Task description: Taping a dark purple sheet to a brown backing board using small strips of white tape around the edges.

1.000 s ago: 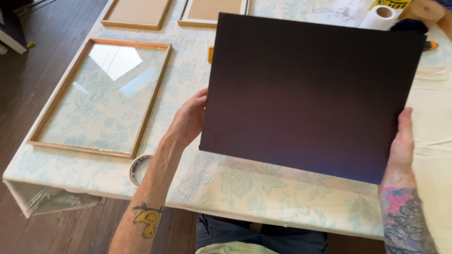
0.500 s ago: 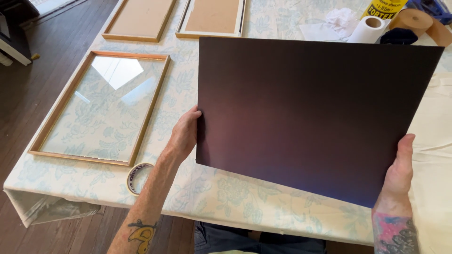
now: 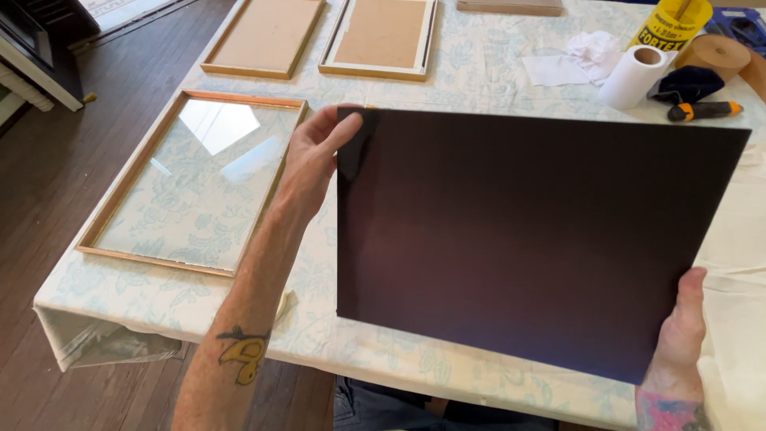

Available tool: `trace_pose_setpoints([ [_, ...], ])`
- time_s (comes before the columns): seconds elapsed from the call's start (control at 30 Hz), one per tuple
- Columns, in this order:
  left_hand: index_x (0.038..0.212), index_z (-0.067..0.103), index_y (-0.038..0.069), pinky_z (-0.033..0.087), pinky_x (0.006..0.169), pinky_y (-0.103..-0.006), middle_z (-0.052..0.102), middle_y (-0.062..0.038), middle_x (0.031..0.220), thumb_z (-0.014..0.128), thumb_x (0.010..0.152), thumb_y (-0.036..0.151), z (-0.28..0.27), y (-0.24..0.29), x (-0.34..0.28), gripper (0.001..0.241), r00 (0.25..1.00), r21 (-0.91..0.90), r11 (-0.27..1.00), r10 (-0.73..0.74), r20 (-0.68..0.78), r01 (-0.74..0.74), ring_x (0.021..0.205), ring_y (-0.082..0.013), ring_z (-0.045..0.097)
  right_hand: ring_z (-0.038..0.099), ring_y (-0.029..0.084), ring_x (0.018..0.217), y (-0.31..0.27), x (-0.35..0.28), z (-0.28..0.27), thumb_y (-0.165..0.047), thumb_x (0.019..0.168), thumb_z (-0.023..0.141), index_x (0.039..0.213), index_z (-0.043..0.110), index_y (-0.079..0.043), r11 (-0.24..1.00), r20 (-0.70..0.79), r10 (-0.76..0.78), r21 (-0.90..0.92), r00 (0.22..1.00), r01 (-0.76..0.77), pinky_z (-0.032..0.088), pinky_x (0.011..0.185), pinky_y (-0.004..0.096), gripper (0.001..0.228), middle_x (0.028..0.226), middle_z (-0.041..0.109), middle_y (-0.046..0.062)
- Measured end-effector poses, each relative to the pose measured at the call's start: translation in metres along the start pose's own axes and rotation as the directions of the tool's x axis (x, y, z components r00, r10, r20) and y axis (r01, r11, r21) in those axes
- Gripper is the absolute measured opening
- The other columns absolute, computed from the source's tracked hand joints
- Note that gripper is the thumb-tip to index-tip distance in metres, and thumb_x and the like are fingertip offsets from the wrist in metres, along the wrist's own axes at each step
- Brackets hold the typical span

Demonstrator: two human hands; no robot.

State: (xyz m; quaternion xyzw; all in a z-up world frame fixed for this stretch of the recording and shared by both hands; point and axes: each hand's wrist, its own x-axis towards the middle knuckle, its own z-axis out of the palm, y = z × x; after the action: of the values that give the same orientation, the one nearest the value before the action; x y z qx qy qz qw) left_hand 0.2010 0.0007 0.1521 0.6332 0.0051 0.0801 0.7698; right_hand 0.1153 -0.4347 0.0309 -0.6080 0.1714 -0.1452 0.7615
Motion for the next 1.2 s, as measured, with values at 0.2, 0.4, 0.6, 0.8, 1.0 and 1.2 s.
trace_pose_setpoints([
  [0.2,0.101,0.082,0.014,0.054,0.079,-0.0188,0.079,0.003,0.097,0.071,0.091,0.037,0.011,0.010,0.005,0.028,0.998,0.086,0.996,0.025,-0.053,-0.020,0.089,-0.0046,0.069,0.051,0.019,0.142,-0.026,-0.024,0.013,-0.074,0.089,0.041,0.156,0.042,-0.023,0.989,0.064,0.145,-0.010,0.987,-0.145,0.044,0.117,0.036,0.084,0.158,0.050,-0.001],
  [0.4,0.106,0.082,0.012,0.040,0.055,-0.0198,0.066,0.006,0.072,0.062,0.092,0.054,0.000,-0.009,0.012,0.049,0.998,-0.042,0.999,-0.006,-0.063,0.003,0.068,-0.0056,0.058,0.052,0.016,0.141,-0.020,-0.018,0.005,-0.075,0.089,0.043,0.155,0.045,-0.026,0.986,0.047,0.165,-0.012,0.985,-0.165,0.044,0.117,0.033,0.082,0.157,0.051,-0.004],
  [0.6,0.080,0.075,0.013,0.049,0.051,-0.0176,0.069,0.006,0.072,0.064,0.096,0.047,-0.009,-0.018,0.015,0.039,1.000,-0.139,0.990,0.021,-0.013,-0.023,0.062,-0.0035,0.063,0.056,0.016,0.138,-0.026,-0.027,0.014,-0.073,0.092,0.041,0.153,0.047,-0.026,0.980,0.006,0.198,-0.021,0.980,-0.198,0.047,0.115,0.033,0.078,0.154,0.054,-0.004],
  [0.8,0.082,0.074,0.014,0.051,0.059,-0.0172,0.066,0.008,0.072,0.077,0.091,0.035,-0.010,-0.017,0.014,0.023,0.999,-0.106,0.994,-0.020,-0.048,0.015,0.066,-0.0022,0.060,0.054,0.018,0.140,-0.036,-0.037,0.024,-0.074,0.088,0.042,0.155,0.044,-0.026,0.980,0.024,0.199,-0.018,0.980,-0.199,0.046,0.116,0.036,0.082,0.156,0.052,-0.003],
  [1.0,0.081,0.073,0.012,0.044,0.054,-0.0171,0.066,0.007,0.068,0.074,0.095,0.031,-0.022,-0.039,0.029,0.024,0.999,-0.163,0.987,0.005,-0.033,-0.011,0.061,-0.0011,0.057,0.069,0.010,0.122,0.029,0.010,-0.025,-0.071,0.091,0.060,0.143,0.060,-0.028,0.984,-0.172,0.180,0.030,0.968,-0.178,0.059,0.107,0.029,0.068,0.135,0.068,-0.006],
  [1.2,0.108,0.074,0.002,0.057,0.071,-0.0247,0.075,-0.004,0.100,0.063,0.093,0.048,-0.020,-0.014,0.014,0.050,0.978,-0.119,0.981,-0.167,-0.123,0.153,0.085,-0.0121,0.068,0.039,0.019,0.147,0.006,-0.013,0.011,-0.048,0.102,0.052,0.157,0.035,-0.008,0.972,-0.185,-0.177,-0.186,0.967,0.143,0.028,0.124,0.034,0.070,0.163,0.036,0.004],
])
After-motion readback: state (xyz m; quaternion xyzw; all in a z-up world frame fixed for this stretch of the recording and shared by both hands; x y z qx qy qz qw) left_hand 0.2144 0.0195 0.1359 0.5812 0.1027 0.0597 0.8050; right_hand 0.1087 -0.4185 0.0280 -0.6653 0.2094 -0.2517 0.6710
